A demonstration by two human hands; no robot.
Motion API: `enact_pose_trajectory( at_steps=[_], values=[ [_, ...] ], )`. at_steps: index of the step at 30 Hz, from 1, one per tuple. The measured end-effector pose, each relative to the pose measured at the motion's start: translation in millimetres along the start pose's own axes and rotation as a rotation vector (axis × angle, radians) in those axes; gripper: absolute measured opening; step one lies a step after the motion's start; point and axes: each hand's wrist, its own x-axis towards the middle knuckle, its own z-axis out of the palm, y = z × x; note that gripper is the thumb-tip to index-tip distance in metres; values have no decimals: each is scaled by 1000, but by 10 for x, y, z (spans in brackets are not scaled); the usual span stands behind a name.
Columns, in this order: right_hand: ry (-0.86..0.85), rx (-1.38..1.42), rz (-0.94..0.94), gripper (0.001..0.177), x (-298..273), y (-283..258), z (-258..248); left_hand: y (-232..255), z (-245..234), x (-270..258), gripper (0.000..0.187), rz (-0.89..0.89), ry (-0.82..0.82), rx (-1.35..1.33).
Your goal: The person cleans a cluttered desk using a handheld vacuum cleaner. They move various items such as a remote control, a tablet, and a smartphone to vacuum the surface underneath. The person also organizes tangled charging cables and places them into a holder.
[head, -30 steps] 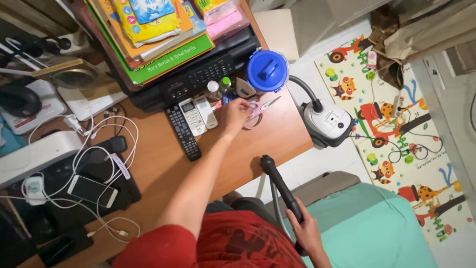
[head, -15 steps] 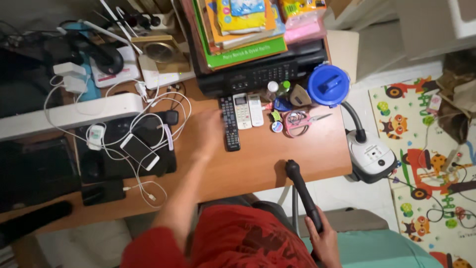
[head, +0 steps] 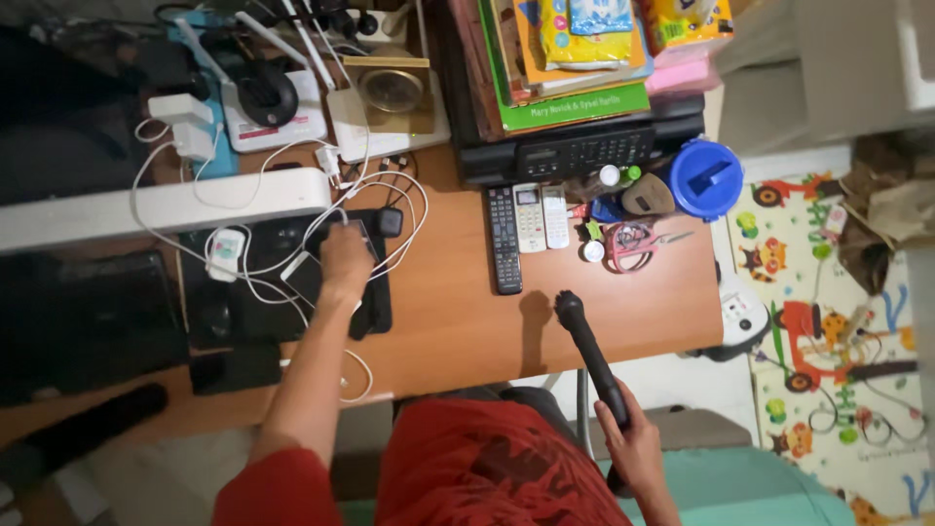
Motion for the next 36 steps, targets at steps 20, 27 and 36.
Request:
enact_pose_trajectory(
  at_steps=[20, 27, 36],
  values=[
    [-246, -61, -709, 57, -802, -1924, 871, -407, -1144, -759, 41, -120, -830, -1243],
    [-247, -150, -624, 59, -823, -1921, 785, -338, -1336, -1135, 39, -354, -992, -1490],
    [-15, -258, -279, 55, -659, -1987, 488, -227, -1000, -1255, 39, -54, -862, -1365]
  ],
)
